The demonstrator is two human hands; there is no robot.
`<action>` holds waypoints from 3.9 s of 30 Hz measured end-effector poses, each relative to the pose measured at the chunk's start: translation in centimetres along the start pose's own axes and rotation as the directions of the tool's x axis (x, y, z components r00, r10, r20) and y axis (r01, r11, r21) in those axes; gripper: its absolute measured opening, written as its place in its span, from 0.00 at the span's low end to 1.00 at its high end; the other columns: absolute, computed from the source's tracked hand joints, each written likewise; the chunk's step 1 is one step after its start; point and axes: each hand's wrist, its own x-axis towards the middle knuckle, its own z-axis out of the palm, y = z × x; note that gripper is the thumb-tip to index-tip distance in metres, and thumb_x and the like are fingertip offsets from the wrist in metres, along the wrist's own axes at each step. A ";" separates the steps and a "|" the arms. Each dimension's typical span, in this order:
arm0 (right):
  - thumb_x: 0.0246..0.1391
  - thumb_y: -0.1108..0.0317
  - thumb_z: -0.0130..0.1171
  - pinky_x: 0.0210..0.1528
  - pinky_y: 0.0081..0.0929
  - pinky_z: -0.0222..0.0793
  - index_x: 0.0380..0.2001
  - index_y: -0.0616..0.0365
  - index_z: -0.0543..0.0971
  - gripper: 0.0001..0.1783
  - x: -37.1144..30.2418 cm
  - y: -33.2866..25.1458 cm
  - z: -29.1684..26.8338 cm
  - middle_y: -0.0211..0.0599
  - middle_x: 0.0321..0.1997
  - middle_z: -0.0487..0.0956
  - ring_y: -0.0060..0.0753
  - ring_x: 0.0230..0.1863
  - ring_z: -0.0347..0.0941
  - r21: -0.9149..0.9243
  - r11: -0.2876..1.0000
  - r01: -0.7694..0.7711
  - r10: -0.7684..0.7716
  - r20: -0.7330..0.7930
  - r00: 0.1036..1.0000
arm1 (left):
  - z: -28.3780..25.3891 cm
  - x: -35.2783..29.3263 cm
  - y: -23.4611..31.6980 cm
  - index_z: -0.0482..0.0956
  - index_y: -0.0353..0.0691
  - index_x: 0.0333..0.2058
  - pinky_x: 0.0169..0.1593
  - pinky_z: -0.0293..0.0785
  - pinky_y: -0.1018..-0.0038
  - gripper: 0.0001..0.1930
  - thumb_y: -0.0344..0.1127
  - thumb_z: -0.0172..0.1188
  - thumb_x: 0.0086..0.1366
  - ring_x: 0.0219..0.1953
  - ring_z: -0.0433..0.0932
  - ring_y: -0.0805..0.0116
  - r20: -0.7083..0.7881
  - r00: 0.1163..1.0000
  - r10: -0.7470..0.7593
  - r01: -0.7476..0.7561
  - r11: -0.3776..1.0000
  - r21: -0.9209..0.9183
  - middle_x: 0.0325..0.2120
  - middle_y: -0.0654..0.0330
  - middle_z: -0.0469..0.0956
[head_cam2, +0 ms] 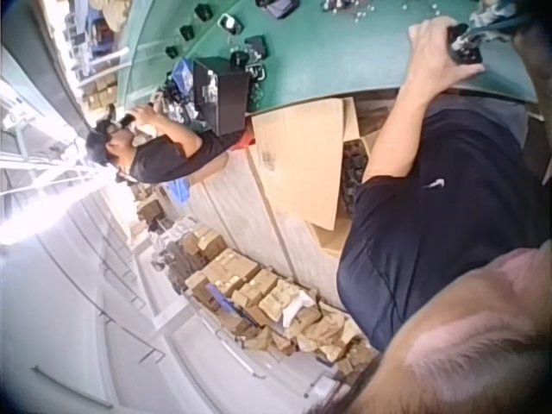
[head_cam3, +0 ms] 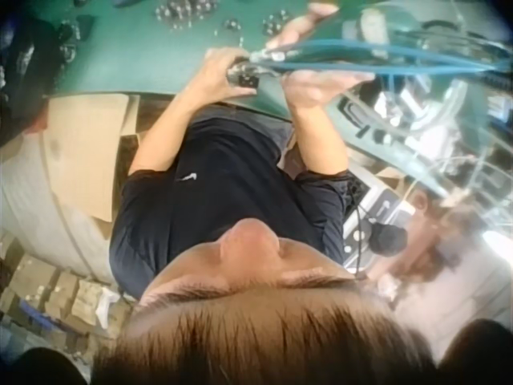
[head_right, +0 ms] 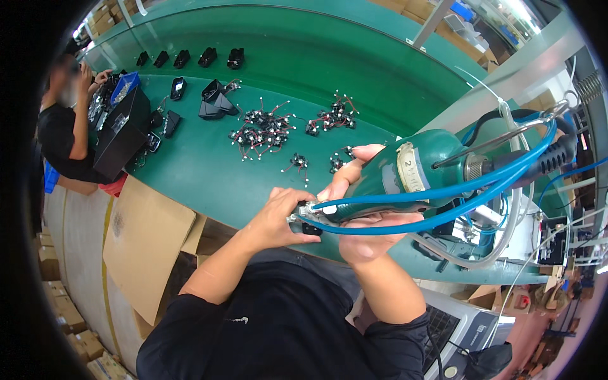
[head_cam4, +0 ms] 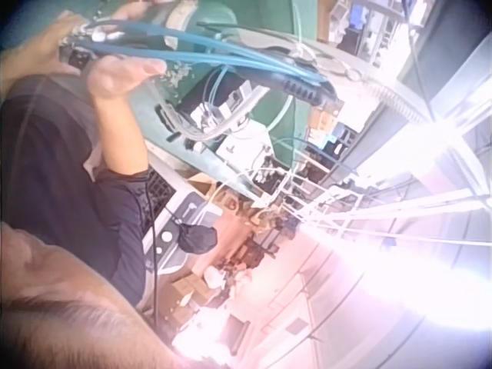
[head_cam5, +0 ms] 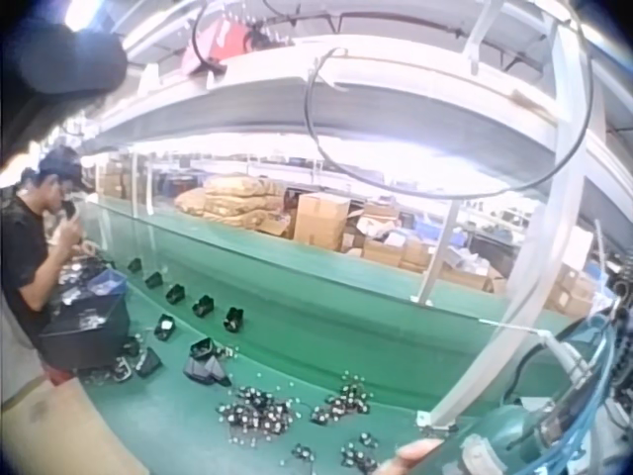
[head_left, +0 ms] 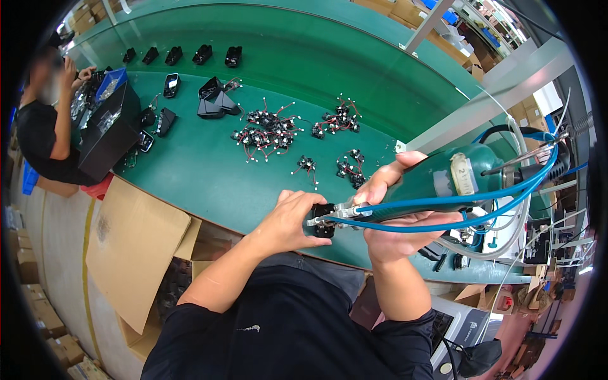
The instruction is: The person assembles electronic housings by inserting plastic components into them and securing the components with screws using an electric screwdriver.
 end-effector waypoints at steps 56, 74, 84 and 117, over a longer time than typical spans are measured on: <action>0.52 0.66 0.73 0.52 0.43 0.76 0.50 0.61 0.80 0.23 -2.9 4.1 -4.0 0.46 0.48 0.81 0.55 0.48 0.79 -0.938 0.344 0.026 0.225 0.109 0.968 | -21.3 8.1 -11.3 0.75 0.41 0.43 0.62 0.68 0.61 0.13 0.30 0.70 0.63 0.62 0.71 0.56 -0.162 0.982 -0.095 0.132 0.962 0.238 0.58 0.58 0.72; 0.57 0.66 0.69 0.46 0.43 0.79 0.61 0.50 0.79 0.27 -1.6 11.4 -2.7 0.40 0.42 0.76 0.47 0.44 0.78 -0.987 -0.001 0.158 0.371 0.146 0.917 | -8.3 -5.8 -2.1 0.76 0.31 0.49 0.60 0.80 0.53 0.26 0.55 0.53 0.77 0.61 0.73 0.38 0.161 0.798 -0.581 -0.162 -0.465 -0.870 0.54 0.39 0.76; 0.43 0.61 0.82 0.58 0.41 0.75 0.74 0.60 0.61 0.58 -7.4 4.2 -4.7 0.51 0.65 0.73 0.49 0.59 0.73 -0.918 0.337 -0.207 0.484 -0.019 0.875 | -4.9 -5.4 0.5 0.70 0.30 0.61 0.72 0.67 0.53 0.31 0.53 0.56 0.75 0.65 0.70 0.42 0.279 0.871 -0.404 0.033 -0.520 -0.854 0.65 0.34 0.66; 0.48 0.70 0.74 0.40 0.42 0.76 0.45 0.60 0.86 0.19 -7.4 4.1 -5.0 0.41 0.35 0.78 0.47 0.37 0.79 -0.985 0.134 0.111 0.388 0.155 0.908 | -3.2 -2.9 2.0 0.67 0.31 0.67 0.69 0.71 0.61 0.32 0.28 0.68 0.66 0.65 0.73 0.59 0.350 0.817 -0.458 0.355 -0.079 -0.932 0.62 0.52 0.72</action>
